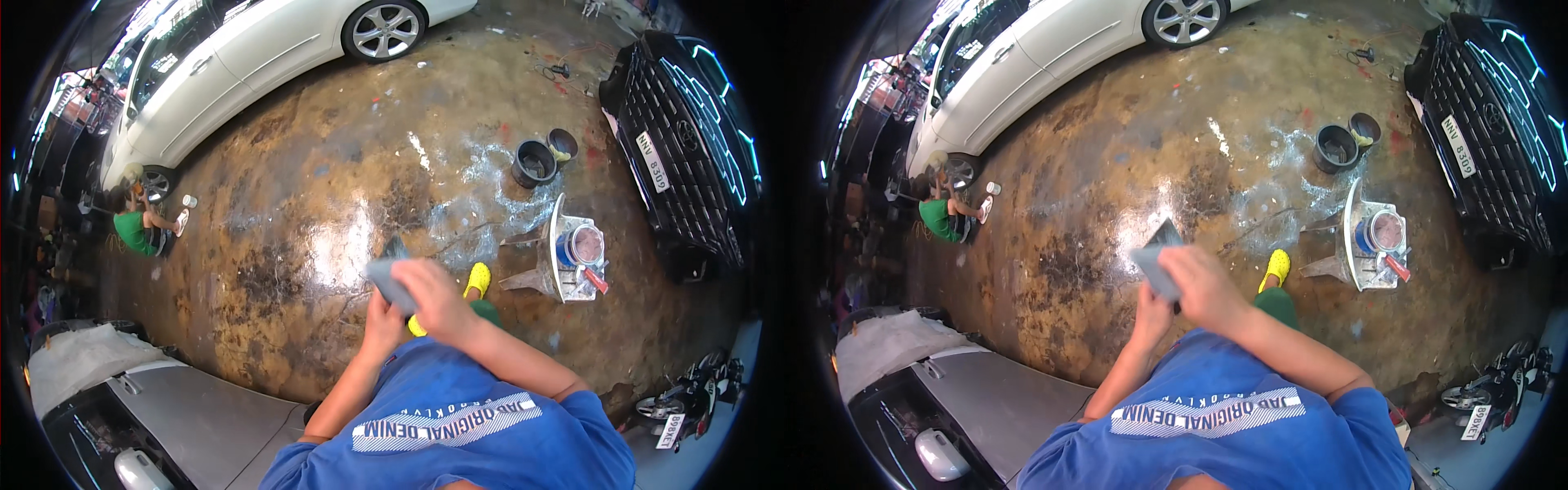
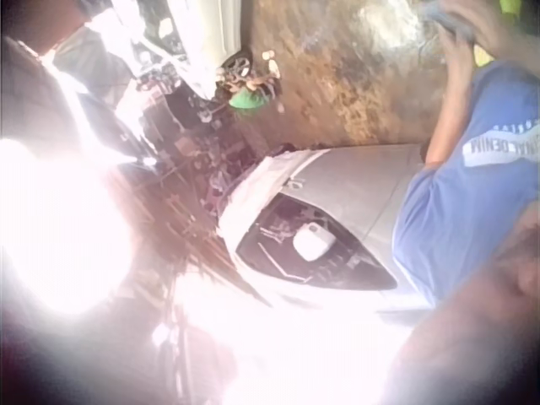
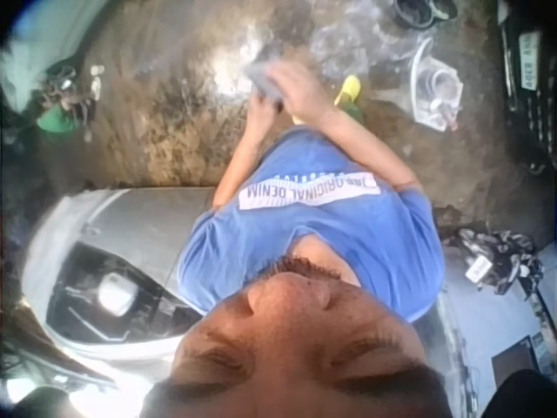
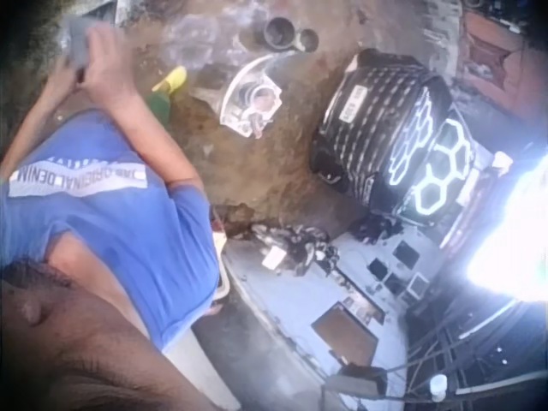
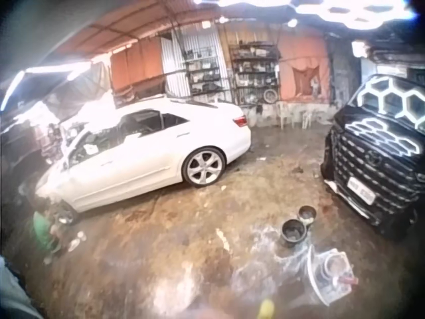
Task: The person rubs two metal spreaders together, scoops body filler from a can onto one spreader, squeezes hardener paste from a tube onto the filler, and mixes the compound using both spreaders.
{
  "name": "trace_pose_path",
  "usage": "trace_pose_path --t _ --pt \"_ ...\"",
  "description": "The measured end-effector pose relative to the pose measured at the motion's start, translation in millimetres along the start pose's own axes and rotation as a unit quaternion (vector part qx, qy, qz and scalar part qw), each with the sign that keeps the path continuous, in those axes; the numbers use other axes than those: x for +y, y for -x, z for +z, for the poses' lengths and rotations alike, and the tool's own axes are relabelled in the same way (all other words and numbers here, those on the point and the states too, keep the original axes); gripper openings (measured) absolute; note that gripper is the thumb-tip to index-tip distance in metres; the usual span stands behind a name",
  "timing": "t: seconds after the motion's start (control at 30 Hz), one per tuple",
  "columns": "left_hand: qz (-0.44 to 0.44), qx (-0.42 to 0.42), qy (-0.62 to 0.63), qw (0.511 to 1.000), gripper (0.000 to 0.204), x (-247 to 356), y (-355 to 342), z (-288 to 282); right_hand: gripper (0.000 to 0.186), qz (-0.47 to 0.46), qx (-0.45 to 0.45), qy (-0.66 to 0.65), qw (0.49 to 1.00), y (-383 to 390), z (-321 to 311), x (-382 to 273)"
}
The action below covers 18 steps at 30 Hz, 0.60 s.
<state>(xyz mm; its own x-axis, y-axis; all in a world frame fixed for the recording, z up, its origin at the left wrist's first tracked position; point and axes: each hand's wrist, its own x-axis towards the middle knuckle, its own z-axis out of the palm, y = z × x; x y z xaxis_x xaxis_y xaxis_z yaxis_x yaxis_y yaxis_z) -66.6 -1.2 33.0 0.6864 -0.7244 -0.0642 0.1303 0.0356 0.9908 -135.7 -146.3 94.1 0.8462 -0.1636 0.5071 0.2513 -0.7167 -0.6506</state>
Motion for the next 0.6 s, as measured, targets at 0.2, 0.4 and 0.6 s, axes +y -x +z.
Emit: trace_pose_path --t 0.2,0.4,0.6 --pt "0.047 0.001 0.008 0.999 0.04 -30 5 -23 0.043 -0.05 -0.032 -0.039 0.997 0 6 -26" --pt "-0.079 0.071 0.063 0.992 0.033 21 -7 -2 0.033 0.194 0.105 -0.18 0.959 -19 -35 20" --pt "0.067 0.186 -0.157 0.967 0.034 8 -33 -23 0.039 0.341 0.132 -0.336 0.868 34 -15 36"
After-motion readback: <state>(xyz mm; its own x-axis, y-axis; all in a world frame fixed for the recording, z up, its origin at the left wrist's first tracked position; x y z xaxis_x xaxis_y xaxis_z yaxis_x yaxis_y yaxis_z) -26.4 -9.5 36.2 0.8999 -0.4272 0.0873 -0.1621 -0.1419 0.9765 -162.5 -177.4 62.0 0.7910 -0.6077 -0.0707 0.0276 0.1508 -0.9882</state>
